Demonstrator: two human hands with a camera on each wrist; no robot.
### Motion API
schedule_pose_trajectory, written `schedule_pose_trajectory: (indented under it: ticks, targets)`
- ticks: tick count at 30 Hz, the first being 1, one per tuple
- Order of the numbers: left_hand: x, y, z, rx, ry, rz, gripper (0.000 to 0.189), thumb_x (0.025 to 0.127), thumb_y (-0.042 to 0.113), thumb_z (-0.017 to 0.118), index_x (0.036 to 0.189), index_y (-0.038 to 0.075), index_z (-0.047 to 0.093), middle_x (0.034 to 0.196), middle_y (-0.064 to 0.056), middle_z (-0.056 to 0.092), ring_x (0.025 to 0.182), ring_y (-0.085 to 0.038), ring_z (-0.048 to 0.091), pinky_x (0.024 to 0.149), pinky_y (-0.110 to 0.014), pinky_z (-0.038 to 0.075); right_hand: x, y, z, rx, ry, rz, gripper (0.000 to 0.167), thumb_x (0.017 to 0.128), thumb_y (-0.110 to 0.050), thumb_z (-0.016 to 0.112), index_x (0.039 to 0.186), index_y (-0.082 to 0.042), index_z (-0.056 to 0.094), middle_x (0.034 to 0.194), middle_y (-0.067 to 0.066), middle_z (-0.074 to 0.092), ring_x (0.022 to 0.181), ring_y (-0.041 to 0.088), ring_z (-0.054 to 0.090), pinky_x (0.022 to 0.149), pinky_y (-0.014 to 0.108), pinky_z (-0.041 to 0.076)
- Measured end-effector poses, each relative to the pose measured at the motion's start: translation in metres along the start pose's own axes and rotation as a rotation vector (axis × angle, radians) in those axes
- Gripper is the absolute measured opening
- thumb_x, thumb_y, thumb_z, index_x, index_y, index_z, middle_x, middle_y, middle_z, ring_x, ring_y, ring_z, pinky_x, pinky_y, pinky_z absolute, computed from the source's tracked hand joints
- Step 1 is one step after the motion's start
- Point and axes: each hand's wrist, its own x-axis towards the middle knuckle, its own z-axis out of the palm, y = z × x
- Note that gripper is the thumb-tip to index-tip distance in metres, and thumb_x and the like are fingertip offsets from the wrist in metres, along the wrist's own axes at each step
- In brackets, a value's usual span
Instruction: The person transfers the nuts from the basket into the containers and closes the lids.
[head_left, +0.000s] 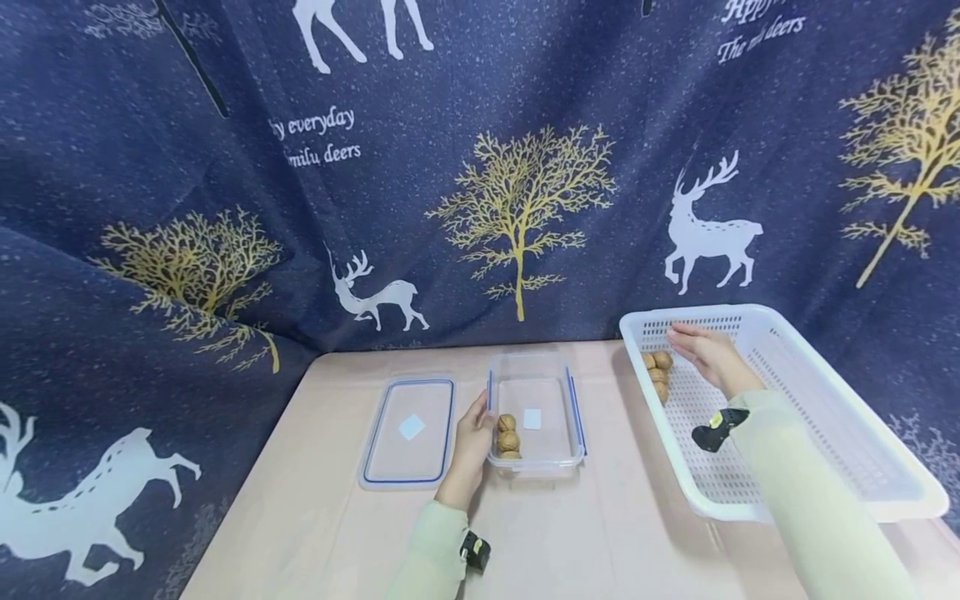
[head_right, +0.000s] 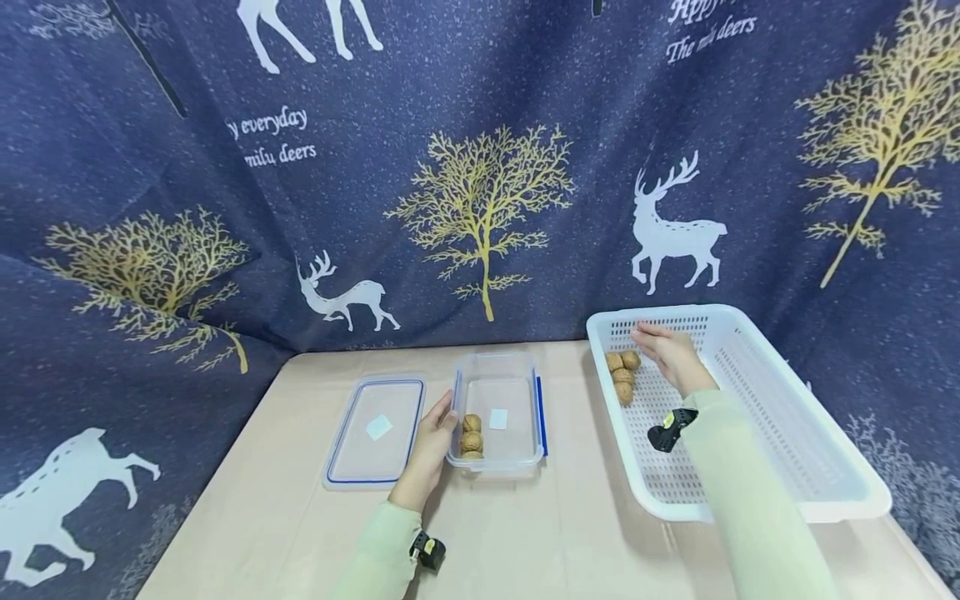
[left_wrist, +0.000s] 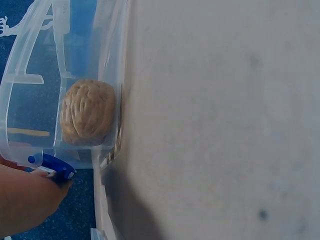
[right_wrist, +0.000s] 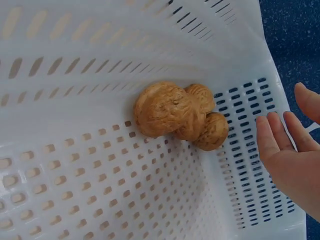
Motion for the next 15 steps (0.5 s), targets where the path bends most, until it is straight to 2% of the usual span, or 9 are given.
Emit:
schedule_pose_trajectory:
  ticks: [2, 4, 6, 9, 10, 11, 13, 15]
  targets:
    - [-0.001, 0.0, 0.0, 0.01, 0.003, -0.002, 0.048, 0.099, 0.005, 0.044, 0.146, 0.001, 0.035, 0.15, -0.022, 0.034, 0.137, -0.041, 0.032, 0.114, -0.048, 0.028, 0.001, 0.004, -0.002, 0.046, 0.003, 0.009, 0.07, 0.095, -0.005, 0.057, 0.147, 0.01, 0.013, 0.146, 0.009, 0.04, 0.085, -0.011, 0.06, 0.114, 0.03, 0.024]
    - [-0.001, 0.0, 0.0, 0.003, 0.006, -0.017, 0.048, 0.099, 0.005, 0.044, 0.146, 0.002, 0.036, 0.15, -0.021, 0.035, 0.137, -0.04, 0.033, 0.114, -0.047, 0.028, 0.001, 0.007, -0.003, 0.072, 0.0, 0.014, 0.071, 0.095, -0.004, 0.058, 0.147, 0.01, 0.012, 0.141, 0.004, 0.047, 0.085, -0.009, 0.061, 0.114, 0.031, 0.023]
    - [-0.001, -0.001, 0.0, 0.008, 0.005, -0.018, 0.048, 0.099, 0.005, 0.044, 0.146, 0.002, 0.036, 0.15, -0.022, 0.035, 0.137, -0.04, 0.033, 0.114, -0.048, 0.029, 0.001, 0.01, -0.005, 0.061, -0.003, 0.012, 0.071, 0.095, -0.005, 0.057, 0.147, 0.01, 0.011, 0.142, 0.007, 0.045, 0.085, -0.01, 0.061, 0.115, 0.032, 0.022]
    - [-0.002, 0.0, 0.0, 0.009, -0.002, -0.014, 0.048, 0.099, 0.005, 0.043, 0.147, 0.001, 0.035, 0.15, -0.023, 0.034, 0.137, -0.041, 0.033, 0.114, -0.049, 0.028, 0.001, 0.015, -0.007, 0.01, -0.008, 0.01, 0.069, 0.097, -0.007, 0.055, 0.147, 0.01, 0.01, 0.149, 0.012, 0.03, 0.084, -0.012, 0.059, 0.116, 0.033, 0.021]
    - [-0.002, 0.0, 0.0, 0.011, -0.005, -0.011, 0.048, 0.099, 0.005, 0.043, 0.147, 0.001, 0.035, 0.15, -0.023, 0.034, 0.137, -0.041, 0.033, 0.114, -0.049, 0.028, 0.001, 0.016, -0.008, -0.013, -0.011, 0.006, 0.068, 0.097, -0.007, 0.054, 0.147, 0.011, 0.01, 0.147, 0.011, 0.036, 0.084, -0.013, 0.058, 0.116, 0.033, 0.021]
    - [-0.002, 0.0, 0.0, 0.014, -0.007, -0.009, 0.048, 0.1, 0.005, 0.043, 0.147, 0.001, 0.035, 0.15, -0.024, 0.034, 0.137, -0.042, 0.033, 0.113, -0.049, 0.028, 0.001, 0.018, -0.009, -0.02, -0.012, 0.005, 0.068, 0.098, -0.006, 0.053, 0.147, 0.012, 0.01, 0.141, 0.008, 0.047, 0.084, -0.013, 0.057, 0.116, 0.034, 0.02]
    - [-0.002, 0.001, 0.0, 0.017, -0.008, -0.005, 0.048, 0.1, 0.005, 0.043, 0.147, 0.001, 0.034, 0.15, -0.024, 0.033, 0.137, -0.042, 0.032, 0.113, -0.05, 0.028, 0.001, 0.021, -0.011, -0.025, -0.016, 0.008, 0.068, 0.098, -0.005, 0.052, 0.146, 0.013, 0.009, 0.118, -0.006, 0.064, 0.082, -0.013, 0.056, 0.117, 0.035, 0.018]
    - [-0.002, 0.001, 0.0, 0.015, -0.006, -0.001, 0.048, 0.1, 0.005, 0.043, 0.147, 0.001, 0.035, 0.15, -0.024, 0.033, 0.137, -0.042, 0.032, 0.113, -0.05, 0.028, 0.002, 0.024, -0.012, -0.02, -0.016, 0.02, 0.069, 0.097, -0.005, 0.053, 0.147, 0.013, 0.009, 0.093, -0.023, 0.064, 0.081, -0.013, 0.056, 0.117, 0.036, 0.017]
